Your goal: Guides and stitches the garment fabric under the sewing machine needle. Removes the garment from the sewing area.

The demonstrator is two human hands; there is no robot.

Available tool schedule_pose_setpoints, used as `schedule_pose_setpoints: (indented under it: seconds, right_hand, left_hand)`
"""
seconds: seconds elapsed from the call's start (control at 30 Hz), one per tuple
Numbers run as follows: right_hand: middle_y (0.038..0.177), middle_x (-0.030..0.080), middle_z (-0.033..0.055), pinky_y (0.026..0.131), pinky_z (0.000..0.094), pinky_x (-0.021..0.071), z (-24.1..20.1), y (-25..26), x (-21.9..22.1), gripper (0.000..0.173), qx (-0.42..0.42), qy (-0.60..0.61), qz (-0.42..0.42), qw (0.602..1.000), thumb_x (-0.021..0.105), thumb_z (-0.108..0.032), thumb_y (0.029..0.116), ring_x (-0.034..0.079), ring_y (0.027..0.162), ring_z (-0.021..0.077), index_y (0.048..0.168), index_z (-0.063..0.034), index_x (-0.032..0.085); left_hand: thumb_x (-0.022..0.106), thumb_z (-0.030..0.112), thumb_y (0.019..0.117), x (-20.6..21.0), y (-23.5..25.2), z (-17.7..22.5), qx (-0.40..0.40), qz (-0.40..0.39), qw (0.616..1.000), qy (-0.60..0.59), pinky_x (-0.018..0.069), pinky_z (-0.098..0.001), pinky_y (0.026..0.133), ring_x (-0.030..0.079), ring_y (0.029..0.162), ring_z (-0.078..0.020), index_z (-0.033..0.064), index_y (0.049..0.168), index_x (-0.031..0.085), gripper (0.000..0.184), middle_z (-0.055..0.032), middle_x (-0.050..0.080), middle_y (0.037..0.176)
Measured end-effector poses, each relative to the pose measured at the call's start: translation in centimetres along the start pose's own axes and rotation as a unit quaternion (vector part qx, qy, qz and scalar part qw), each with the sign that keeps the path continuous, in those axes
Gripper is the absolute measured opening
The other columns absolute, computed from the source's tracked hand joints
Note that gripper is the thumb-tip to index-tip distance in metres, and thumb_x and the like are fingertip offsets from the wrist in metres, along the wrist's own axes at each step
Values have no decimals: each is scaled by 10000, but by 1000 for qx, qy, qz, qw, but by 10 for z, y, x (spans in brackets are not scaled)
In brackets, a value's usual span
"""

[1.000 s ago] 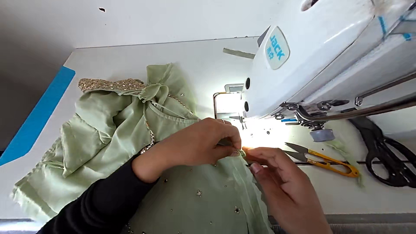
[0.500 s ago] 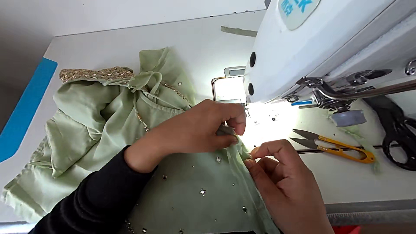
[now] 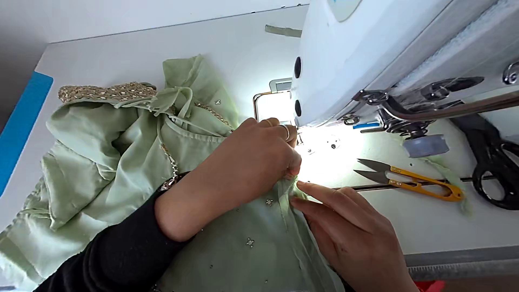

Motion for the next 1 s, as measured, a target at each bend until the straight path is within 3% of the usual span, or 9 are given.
schedule_pose_setpoints:
  seconds: [0.13,0.2,0.3,0.4,0.47,0.6,0.7,0.83,1.0]
  right_hand:
    - [1154,735,40,658,235,461,3,0,-2,256,-15,-15,-19,1000,507,-117,1025,600,803,139,1042,-151,759]
    - [1168,726,43,661,235,463,4,0,-3,263,-12,-19,-24,999,490,-111,1020,597,811,142,1035,-149,750]
    - [1141,734,30,665,241,464,5,-1,-3,247,-21,-8,-18,1000,498,-108,1021,603,816,143,1028,-155,740]
    - [1120,743,24,674,249,469,5,-2,-3,233,-30,-2,-20,999,509,-102,1018,614,831,146,1034,-159,734]
    - [1126,748,21,675,256,472,5,-2,-3,241,-33,-10,-25,999,499,-93,1014,623,835,151,1021,-158,730]
    - [1137,743,-5,656,266,447,5,1,-5,260,-23,-41,-54,997,454,-94,1007,607,833,156,995,-164,704]
    - [1162,725,-5,725,286,470,6,1,-6,266,-23,-48,-60,997,453,-117,1011,621,924,174,1068,-181,704]
    - [1324,683,-39,804,347,400,8,4,-3,303,-28,-44,-82,995,400,-141,1025,591,1078,185,1222,-193,625]
    - [1286,702,-43,828,360,394,12,6,-5,253,-18,-50,-86,995,427,-208,1011,591,1092,185,1120,-180,654]
  left_hand:
    - [574,97,942,-4,-8,13,74,19,992,102,467,-463,852,639,1113,-275,179,894,786,232,-50,722,1102]
    - [540,80,962,-3,-14,19,97,35,987,120,433,-466,924,624,1122,-259,128,906,760,233,-43,725,1100]
    - [498,56,1010,4,-26,30,116,57,977,167,432,-405,932,624,1066,-214,69,969,735,241,-36,715,1036]
    - [454,30,1021,16,-37,41,79,53,975,203,468,-355,883,644,1063,-212,43,1077,737,289,-73,725,1106]
    - [429,56,1021,24,-45,45,26,44,982,180,481,-370,954,644,1162,-220,72,1186,717,332,-72,717,1224]
    - [426,142,1022,37,-62,40,-33,45,996,71,434,-388,1092,532,1367,-213,154,1387,630,419,-25,601,1459]
    - [421,206,1044,41,-69,29,-35,52,998,-11,372,-421,1164,461,1433,-205,219,1395,631,409,0,543,1522]
    - [409,225,1044,45,-69,22,-16,65,996,-51,317,-420,1197,429,1449,-215,216,1275,681,357,-11,552,1503]
    - [420,220,1037,44,-65,18,8,75,995,-64,317,-423,1206,446,1437,-232,195,1333,671,389,-50,560,1491]
Point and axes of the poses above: each hand's wrist, its own y-axis towards the middle knuckle, its own x-axis out of the palm, z = x × y, the point moved 3 cm from there along y, towards the middle knuckle
